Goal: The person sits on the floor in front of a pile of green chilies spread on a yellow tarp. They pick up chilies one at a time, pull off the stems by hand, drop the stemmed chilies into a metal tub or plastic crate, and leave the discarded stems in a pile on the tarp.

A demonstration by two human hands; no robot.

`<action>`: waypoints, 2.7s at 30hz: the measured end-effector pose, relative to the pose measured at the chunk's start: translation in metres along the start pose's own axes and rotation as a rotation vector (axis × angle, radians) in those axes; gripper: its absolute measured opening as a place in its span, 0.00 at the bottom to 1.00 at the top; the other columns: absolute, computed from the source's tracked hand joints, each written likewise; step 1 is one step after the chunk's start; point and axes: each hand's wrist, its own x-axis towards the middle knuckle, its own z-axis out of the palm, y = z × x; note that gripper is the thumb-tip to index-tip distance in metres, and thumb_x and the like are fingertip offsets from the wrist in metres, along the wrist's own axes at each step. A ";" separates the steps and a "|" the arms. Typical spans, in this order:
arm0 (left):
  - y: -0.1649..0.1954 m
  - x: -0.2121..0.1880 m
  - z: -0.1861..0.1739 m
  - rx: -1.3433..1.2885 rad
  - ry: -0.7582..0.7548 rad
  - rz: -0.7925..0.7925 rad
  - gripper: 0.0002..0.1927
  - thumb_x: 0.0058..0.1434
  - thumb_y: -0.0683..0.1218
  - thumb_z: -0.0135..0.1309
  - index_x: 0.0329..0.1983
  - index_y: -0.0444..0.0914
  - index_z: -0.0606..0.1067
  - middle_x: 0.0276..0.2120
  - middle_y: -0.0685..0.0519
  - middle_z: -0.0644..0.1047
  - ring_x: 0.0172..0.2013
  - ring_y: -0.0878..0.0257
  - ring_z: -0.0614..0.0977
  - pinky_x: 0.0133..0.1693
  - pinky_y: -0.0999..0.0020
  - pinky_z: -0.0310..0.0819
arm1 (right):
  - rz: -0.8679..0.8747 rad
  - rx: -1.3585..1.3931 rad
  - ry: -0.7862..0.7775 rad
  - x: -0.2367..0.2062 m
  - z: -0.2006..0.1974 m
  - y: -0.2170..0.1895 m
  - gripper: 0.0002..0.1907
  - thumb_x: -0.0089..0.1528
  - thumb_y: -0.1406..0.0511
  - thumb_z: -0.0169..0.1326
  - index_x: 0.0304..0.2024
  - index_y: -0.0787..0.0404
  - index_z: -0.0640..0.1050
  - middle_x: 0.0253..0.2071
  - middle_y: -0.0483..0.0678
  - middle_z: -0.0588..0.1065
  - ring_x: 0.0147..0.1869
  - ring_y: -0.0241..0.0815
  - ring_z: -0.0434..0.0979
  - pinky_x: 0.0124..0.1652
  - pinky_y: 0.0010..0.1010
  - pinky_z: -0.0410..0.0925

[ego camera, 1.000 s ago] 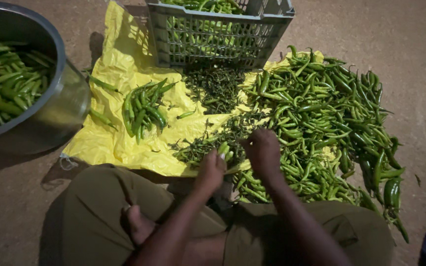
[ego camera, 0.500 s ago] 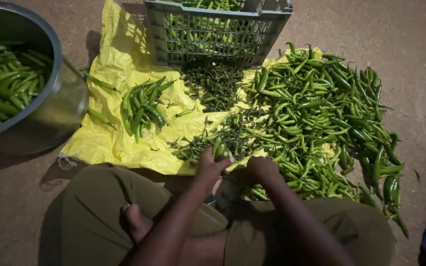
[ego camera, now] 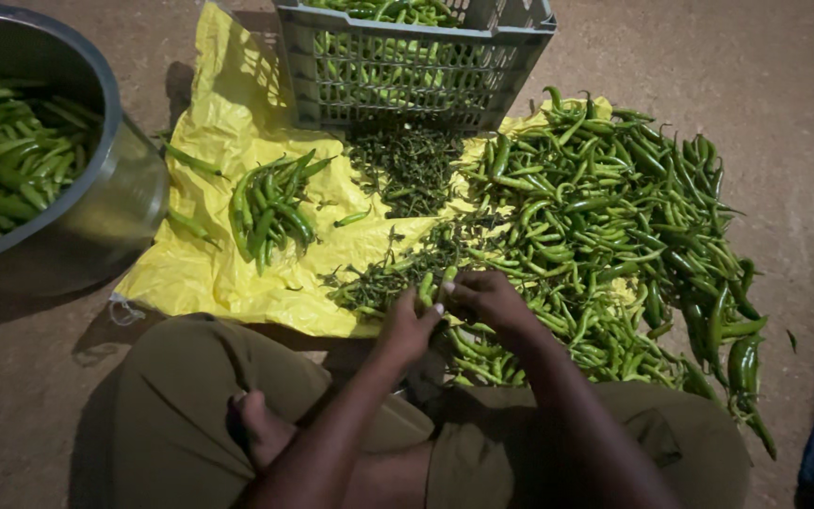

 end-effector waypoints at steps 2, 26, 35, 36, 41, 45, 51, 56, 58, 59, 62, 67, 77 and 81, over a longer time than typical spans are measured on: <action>0.003 -0.002 -0.002 -0.022 0.010 0.016 0.25 0.60 0.49 0.61 0.57 0.34 0.72 0.46 0.42 0.81 0.46 0.50 0.83 0.47 0.57 0.77 | -0.020 -0.035 -0.032 0.000 0.001 -0.001 0.13 0.64 0.61 0.59 0.34 0.66 0.83 0.26 0.44 0.78 0.28 0.32 0.73 0.30 0.27 0.66; 0.026 -0.004 -0.021 -0.448 0.137 -0.255 0.12 0.61 0.46 0.61 0.44 0.35 0.78 0.34 0.52 0.80 0.33 0.64 0.79 0.37 0.64 0.73 | -0.211 -0.343 0.123 -0.015 0.023 -0.023 0.06 0.57 0.66 0.62 0.35 0.61 0.84 0.29 0.46 0.80 0.28 0.39 0.76 0.28 0.31 0.69; 0.030 -0.004 -0.020 -0.573 0.066 -0.170 0.09 0.61 0.44 0.60 0.43 0.36 0.77 0.32 0.54 0.81 0.31 0.66 0.80 0.35 0.68 0.75 | 0.237 0.465 0.103 -0.005 0.003 -0.014 0.16 0.65 0.58 0.54 0.39 0.65 0.82 0.25 0.43 0.74 0.26 0.34 0.67 0.28 0.26 0.62; 0.029 -0.004 -0.020 -0.573 0.074 -0.146 0.09 0.62 0.43 0.61 0.42 0.35 0.77 0.32 0.54 0.80 0.31 0.67 0.79 0.35 0.67 0.75 | 0.209 0.489 0.088 -0.004 0.004 -0.013 0.15 0.66 0.59 0.55 0.39 0.65 0.82 0.25 0.43 0.74 0.26 0.33 0.67 0.29 0.26 0.62; 0.025 -0.005 -0.021 -0.586 0.117 -0.136 0.11 0.58 0.42 0.63 0.42 0.36 0.75 0.32 0.54 0.80 0.31 0.65 0.79 0.34 0.65 0.75 | 0.074 0.312 0.107 -0.001 0.010 -0.007 0.11 0.65 0.62 0.58 0.38 0.65 0.83 0.24 0.43 0.73 0.25 0.34 0.67 0.28 0.27 0.61; 0.021 -0.004 -0.015 -0.526 0.114 -0.183 0.15 0.55 0.42 0.65 0.43 0.35 0.75 0.32 0.53 0.79 0.30 0.63 0.78 0.34 0.63 0.75 | 0.041 0.068 0.262 -0.002 0.015 -0.008 0.07 0.59 0.65 0.62 0.35 0.63 0.84 0.26 0.47 0.79 0.24 0.38 0.69 0.26 0.31 0.62; 0.009 0.002 -0.011 -0.155 0.244 -0.182 0.15 0.56 0.42 0.64 0.43 0.33 0.75 0.32 0.49 0.80 0.32 0.60 0.81 0.35 0.62 0.75 | -0.687 -0.827 0.617 -0.004 0.043 0.001 0.02 0.57 0.71 0.61 0.28 0.62 0.80 0.31 0.53 0.76 0.37 0.54 0.76 0.36 0.43 0.70; 0.007 0.001 -0.015 -0.222 0.236 -0.213 0.21 0.53 0.44 0.70 0.42 0.29 0.72 0.32 0.45 0.79 0.32 0.55 0.81 0.34 0.59 0.76 | -0.500 -0.742 0.656 0.005 0.027 0.000 0.04 0.58 0.68 0.61 0.32 0.64 0.80 0.33 0.54 0.77 0.38 0.51 0.77 0.38 0.40 0.70; 0.007 0.000 -0.014 -0.488 0.136 -0.250 0.20 0.52 0.43 0.66 0.42 0.28 0.73 0.30 0.45 0.82 0.29 0.53 0.83 0.32 0.57 0.78 | -0.336 -0.407 0.578 0.009 0.016 -0.004 0.07 0.59 0.66 0.60 0.38 0.62 0.80 0.35 0.52 0.78 0.38 0.47 0.77 0.38 0.38 0.70; 0.008 0.000 -0.015 -0.447 0.132 -0.253 0.20 0.52 0.44 0.67 0.42 0.29 0.73 0.29 0.45 0.82 0.28 0.53 0.82 0.31 0.56 0.76 | -0.199 -0.155 0.481 0.011 0.012 -0.007 0.09 0.60 0.65 0.59 0.43 0.59 0.80 0.37 0.49 0.80 0.38 0.44 0.76 0.38 0.35 0.70; 0.006 -0.002 -0.014 -0.271 0.140 -0.210 0.19 0.50 0.45 0.67 0.41 0.32 0.74 0.28 0.47 0.81 0.27 0.54 0.82 0.30 0.56 0.73 | -0.061 0.156 0.175 0.008 0.002 -0.009 0.12 0.63 0.61 0.57 0.48 0.57 0.82 0.40 0.44 0.82 0.39 0.37 0.78 0.39 0.31 0.71; 0.001 0.000 -0.011 0.097 0.060 -0.157 0.19 0.55 0.48 0.69 0.39 0.33 0.74 0.30 0.47 0.79 0.30 0.58 0.79 0.33 0.58 0.72 | -0.044 -0.017 0.062 0.003 -0.004 -0.008 0.11 0.64 0.62 0.61 0.40 0.66 0.85 0.30 0.50 0.78 0.32 0.40 0.72 0.35 0.34 0.66; -0.007 -0.001 -0.004 -0.002 0.009 -0.142 0.14 0.58 0.42 0.57 0.48 0.36 0.74 0.36 0.49 0.79 0.33 0.61 0.81 0.34 0.61 0.76 | -0.666 -0.787 0.492 0.000 0.022 -0.015 0.03 0.57 0.67 0.59 0.30 0.59 0.82 0.31 0.52 0.77 0.35 0.52 0.77 0.36 0.43 0.72; 0.008 -0.005 -0.012 -0.156 0.041 -0.194 0.18 0.53 0.47 0.67 0.42 0.34 0.76 0.33 0.49 0.81 0.30 0.60 0.81 0.32 0.61 0.77 | -0.092 -0.988 0.418 -0.005 0.004 -0.025 0.18 0.58 0.54 0.66 0.28 0.62 0.82 0.30 0.54 0.78 0.33 0.53 0.80 0.38 0.45 0.73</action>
